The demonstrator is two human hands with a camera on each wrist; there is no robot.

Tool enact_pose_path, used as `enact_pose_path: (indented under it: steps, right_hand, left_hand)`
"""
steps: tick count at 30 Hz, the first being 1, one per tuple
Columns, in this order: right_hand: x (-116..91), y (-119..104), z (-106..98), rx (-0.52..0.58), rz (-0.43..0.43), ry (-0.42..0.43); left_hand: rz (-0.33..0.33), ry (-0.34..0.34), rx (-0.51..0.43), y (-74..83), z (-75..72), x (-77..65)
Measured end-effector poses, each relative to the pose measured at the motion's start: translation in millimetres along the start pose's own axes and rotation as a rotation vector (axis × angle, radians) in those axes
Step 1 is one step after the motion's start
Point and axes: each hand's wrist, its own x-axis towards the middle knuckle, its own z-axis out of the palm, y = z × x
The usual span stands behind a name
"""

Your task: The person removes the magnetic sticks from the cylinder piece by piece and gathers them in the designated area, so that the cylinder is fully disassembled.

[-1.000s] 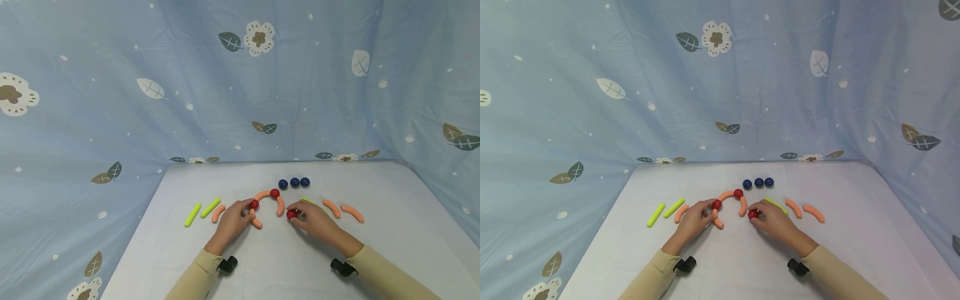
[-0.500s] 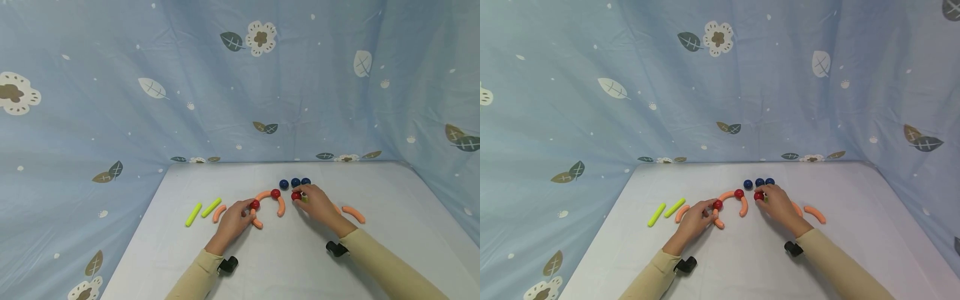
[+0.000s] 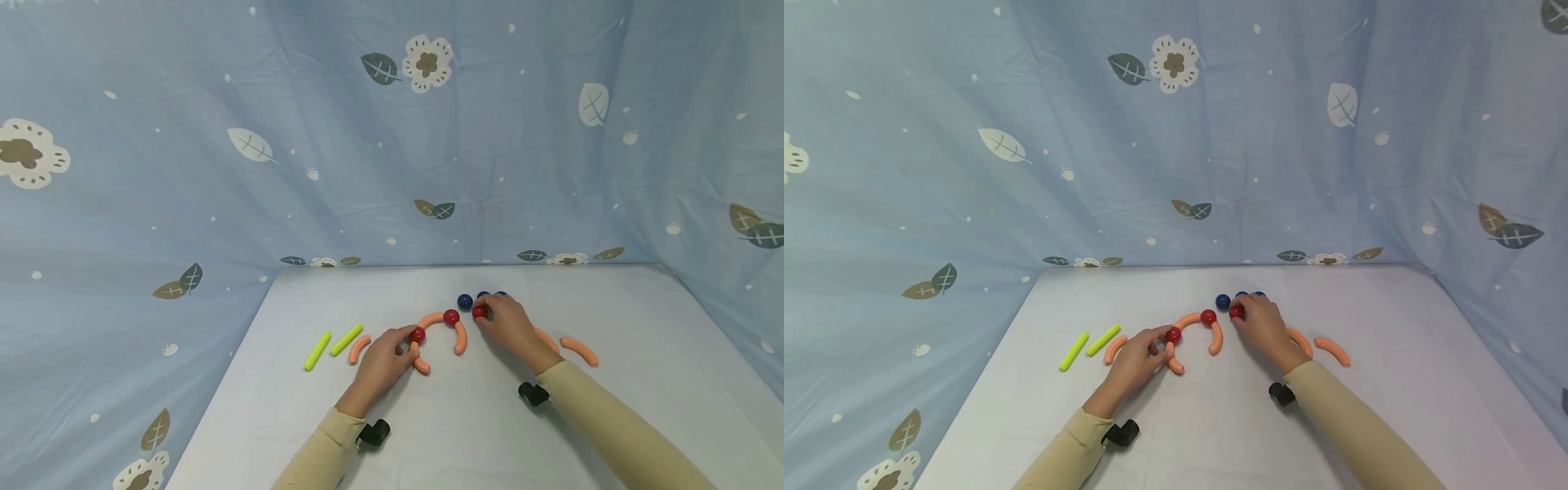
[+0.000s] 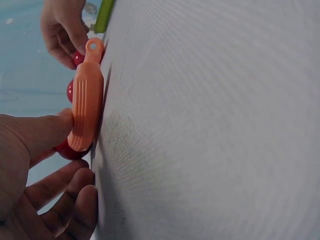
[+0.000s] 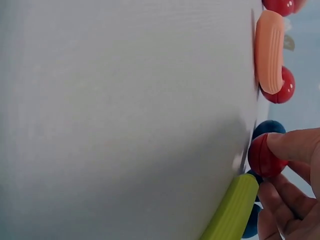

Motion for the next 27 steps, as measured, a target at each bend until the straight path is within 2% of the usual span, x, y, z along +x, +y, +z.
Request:
enact_pose_path:
  steps: [11,27]
  right_hand:
    - [0.9,-4.1,2.2,0.014,0.051,-0.006]
    - [-1.3,-6.0,3.7,0.007,0.048,0.018]
  left_hand:
    - [-0.004,-0.004,-0.017,-0.2,-0.4,-0.2]
    - [-0.024,-0.002,-0.003,1.0,0.1,0.0]
